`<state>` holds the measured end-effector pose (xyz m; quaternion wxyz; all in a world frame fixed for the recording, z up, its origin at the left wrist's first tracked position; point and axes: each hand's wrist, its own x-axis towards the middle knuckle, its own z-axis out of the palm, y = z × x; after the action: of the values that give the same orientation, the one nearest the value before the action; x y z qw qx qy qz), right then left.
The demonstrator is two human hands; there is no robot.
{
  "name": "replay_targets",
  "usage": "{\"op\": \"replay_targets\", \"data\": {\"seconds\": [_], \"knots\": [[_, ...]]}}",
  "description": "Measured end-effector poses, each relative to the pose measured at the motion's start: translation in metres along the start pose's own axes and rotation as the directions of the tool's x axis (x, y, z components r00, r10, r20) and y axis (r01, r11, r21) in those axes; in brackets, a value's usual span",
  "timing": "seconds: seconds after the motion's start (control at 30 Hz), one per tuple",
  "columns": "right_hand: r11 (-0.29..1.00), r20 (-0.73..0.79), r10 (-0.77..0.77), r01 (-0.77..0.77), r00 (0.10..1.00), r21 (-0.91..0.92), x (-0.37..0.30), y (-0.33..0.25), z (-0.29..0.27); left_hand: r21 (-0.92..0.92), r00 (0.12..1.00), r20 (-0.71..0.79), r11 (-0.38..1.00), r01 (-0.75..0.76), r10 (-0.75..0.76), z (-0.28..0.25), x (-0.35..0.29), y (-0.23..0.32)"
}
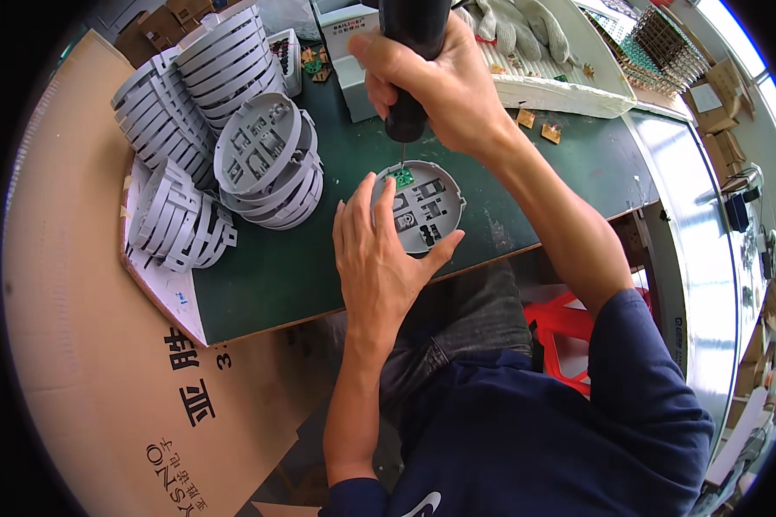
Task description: Assembling electronic components into circular grey housings and securing them with an electric screwdriver.
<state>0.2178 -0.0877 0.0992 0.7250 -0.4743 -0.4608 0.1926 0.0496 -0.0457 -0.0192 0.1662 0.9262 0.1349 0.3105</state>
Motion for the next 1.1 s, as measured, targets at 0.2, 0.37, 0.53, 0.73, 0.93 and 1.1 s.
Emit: {"op": "replay_targets", "data": {"seconds": [0.2,0.37,0.53,0.73,0.93,1.1], "knots": [[0.999,-0.007,0.045,-0.045,0.999,0.020,-0.010,-0.004,0.005,0.004,1.000,0.000,1.000,-0.003,0.003,0.000,0.000,-0.001],[0.998,-0.041,0.062,-0.062,0.997,0.021,-0.012,-0.002,0.006,-0.004,0.999,0.040,1.000,0.015,-0.015,0.000,0.000,0.000],[0.990,0.043,0.138,-0.137,0.990,-0.011,-0.014,0.000,0.000,-0.003,0.999,0.044,1.000,0.016,-0.016,0.000,0.000,0.000],[0.998,0.118,0.064,-0.065,0.991,0.007,-0.012,0.010,0.003,-0.001,1.000,0.020,1.000,0.004,-0.004,0.000,0.000,0.000],[0.990,0.137,0.128,-0.117,0.982,-0.084,-0.009,0.001,0.003,-0.006,0.999,0.034,1.000,0.017,-0.017,0.002,0.000,0.000],[0.984,0.076,-0.004,0.018,0.997,-0.178,-0.007,0.013,0.014,0.016,1.000,-0.019,1.000,-0.005,0.005,0.001,0.001,0.000]]}}
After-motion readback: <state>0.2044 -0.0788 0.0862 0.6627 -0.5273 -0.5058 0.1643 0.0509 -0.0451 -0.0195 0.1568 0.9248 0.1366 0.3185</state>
